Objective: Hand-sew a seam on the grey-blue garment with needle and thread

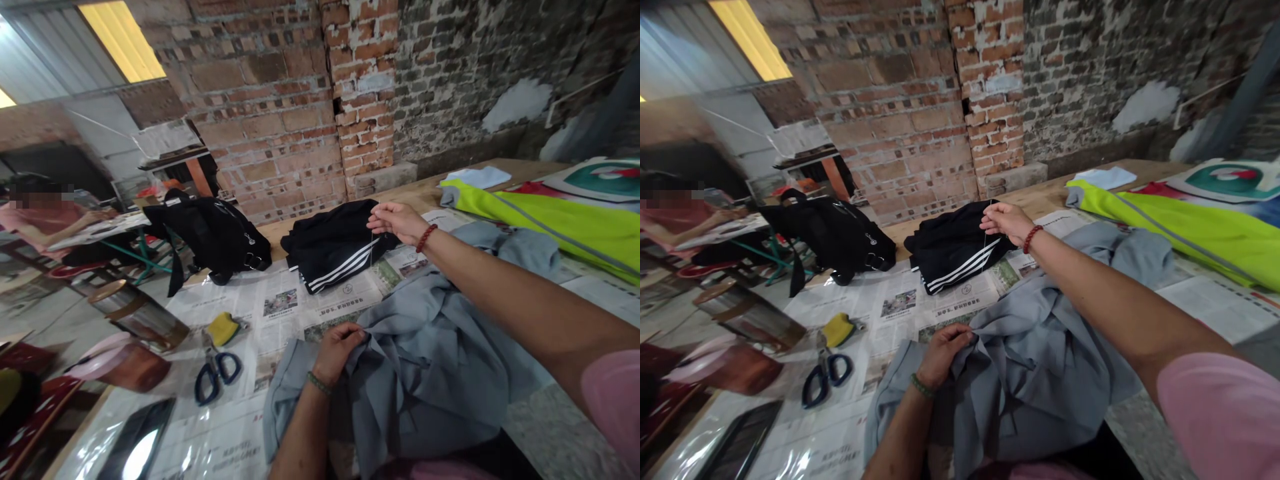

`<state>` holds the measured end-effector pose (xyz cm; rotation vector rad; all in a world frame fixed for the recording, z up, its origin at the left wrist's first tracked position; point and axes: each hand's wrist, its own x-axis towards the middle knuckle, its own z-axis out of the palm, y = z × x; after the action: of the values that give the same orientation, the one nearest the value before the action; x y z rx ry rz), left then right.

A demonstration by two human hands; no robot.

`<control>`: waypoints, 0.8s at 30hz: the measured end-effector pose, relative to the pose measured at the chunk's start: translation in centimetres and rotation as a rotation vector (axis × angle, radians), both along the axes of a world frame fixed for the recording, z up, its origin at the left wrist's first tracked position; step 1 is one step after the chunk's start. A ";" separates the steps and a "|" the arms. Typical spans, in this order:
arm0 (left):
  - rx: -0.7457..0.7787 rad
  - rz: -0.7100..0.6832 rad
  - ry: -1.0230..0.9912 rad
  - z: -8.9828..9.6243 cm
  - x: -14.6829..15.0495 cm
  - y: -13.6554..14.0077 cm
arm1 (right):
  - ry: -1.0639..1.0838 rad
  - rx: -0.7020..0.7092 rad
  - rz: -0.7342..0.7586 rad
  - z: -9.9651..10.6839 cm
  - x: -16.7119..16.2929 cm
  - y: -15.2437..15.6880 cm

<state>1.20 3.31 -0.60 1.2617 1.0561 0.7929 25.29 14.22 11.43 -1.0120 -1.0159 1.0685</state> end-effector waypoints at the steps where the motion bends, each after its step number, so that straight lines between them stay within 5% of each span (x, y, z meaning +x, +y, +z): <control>1: 0.002 -0.001 0.003 0.1 0.0 0.0 | -0.010 0.007 -0.012 0.2 0.1 0.2; 24: 0.006 -0.026 0.016 0.2 0.1 0.0 | -0.024 0.092 -0.140 2.2 1.0 1.2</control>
<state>1.27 3.30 -0.43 1.2870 1.0490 0.7676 26.25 15.38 13.67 -1.0078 -0.9899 0.8894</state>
